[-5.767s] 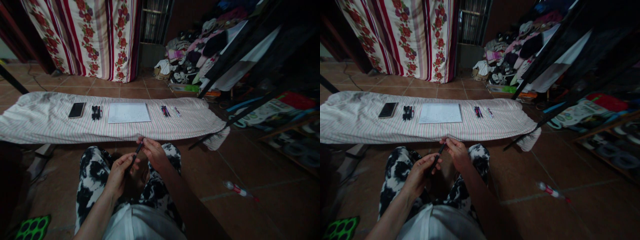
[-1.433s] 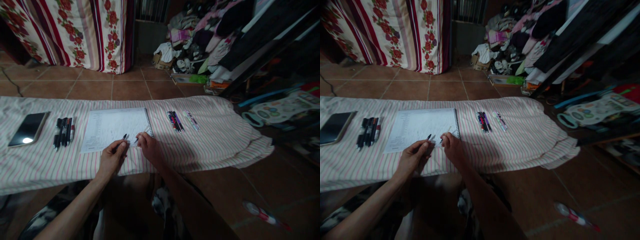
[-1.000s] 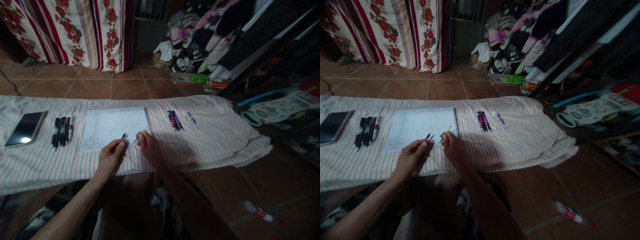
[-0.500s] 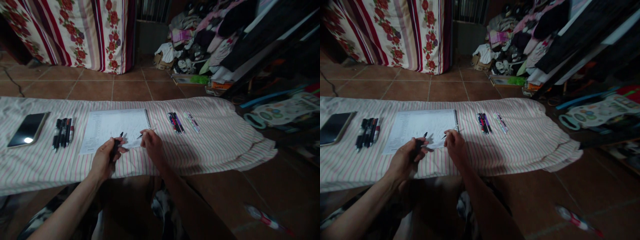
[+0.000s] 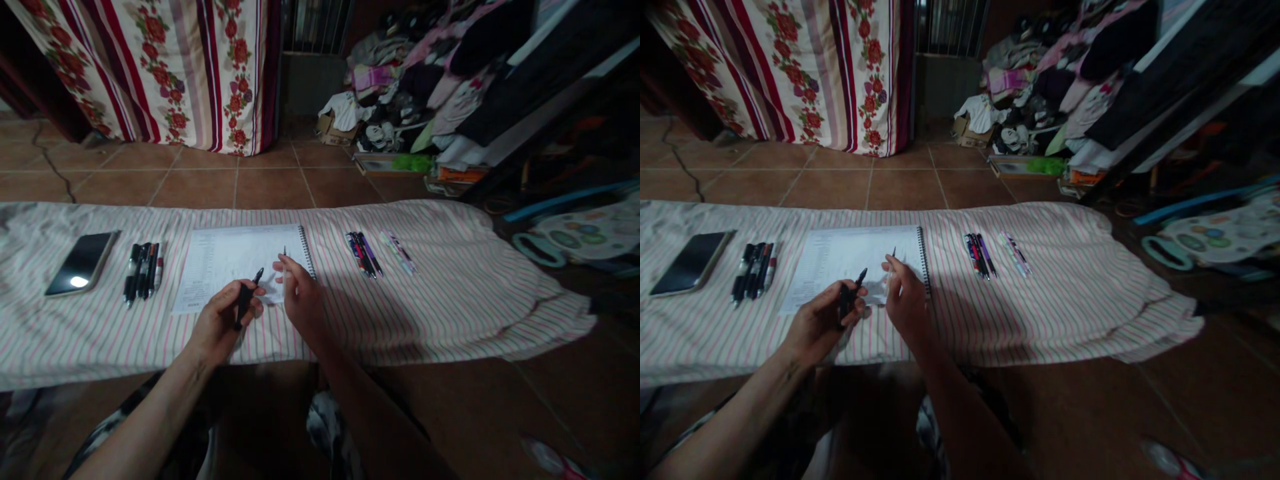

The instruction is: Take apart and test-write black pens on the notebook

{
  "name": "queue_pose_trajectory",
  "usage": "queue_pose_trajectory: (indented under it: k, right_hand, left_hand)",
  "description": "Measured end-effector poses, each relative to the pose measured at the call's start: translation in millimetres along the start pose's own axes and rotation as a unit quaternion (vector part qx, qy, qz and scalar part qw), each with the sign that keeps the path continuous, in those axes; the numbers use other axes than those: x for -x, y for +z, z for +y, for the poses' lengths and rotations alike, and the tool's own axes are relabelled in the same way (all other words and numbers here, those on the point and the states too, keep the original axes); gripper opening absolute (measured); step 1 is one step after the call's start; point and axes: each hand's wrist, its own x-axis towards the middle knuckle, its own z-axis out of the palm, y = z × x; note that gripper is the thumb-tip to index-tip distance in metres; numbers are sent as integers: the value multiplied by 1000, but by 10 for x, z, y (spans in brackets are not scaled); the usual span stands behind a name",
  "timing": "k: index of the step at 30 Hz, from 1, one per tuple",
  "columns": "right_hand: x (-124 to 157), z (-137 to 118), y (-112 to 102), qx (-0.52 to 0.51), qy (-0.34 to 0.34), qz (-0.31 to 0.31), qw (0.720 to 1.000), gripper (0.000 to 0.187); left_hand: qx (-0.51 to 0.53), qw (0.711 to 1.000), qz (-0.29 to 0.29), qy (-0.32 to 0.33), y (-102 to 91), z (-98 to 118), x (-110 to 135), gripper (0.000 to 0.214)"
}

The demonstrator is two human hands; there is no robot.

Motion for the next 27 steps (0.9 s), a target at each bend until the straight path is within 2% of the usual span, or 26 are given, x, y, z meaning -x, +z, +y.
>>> queue_pose_trajectory:
  k: [6, 14, 18, 27]
  right_hand:
    - [-64, 12, 20, -5, 13, 20, 1000, 43]
    - [-96, -2, 39, -14, 14, 20, 1000, 37]
    - [-96, -17, 23, -32, 20, 0, 999, 38]
    - [-75, -52, 48, -114, 94, -42, 988, 29]
  left_hand:
    - [3, 1000, 18, -11, 4, 29, 8, 19]
    - [23, 996, 78, -28, -24, 78, -5, 20]
    - [35, 997, 69, -26, -28, 77, -20, 18]
    - [37, 997, 55, -34, -14, 31, -63, 20]
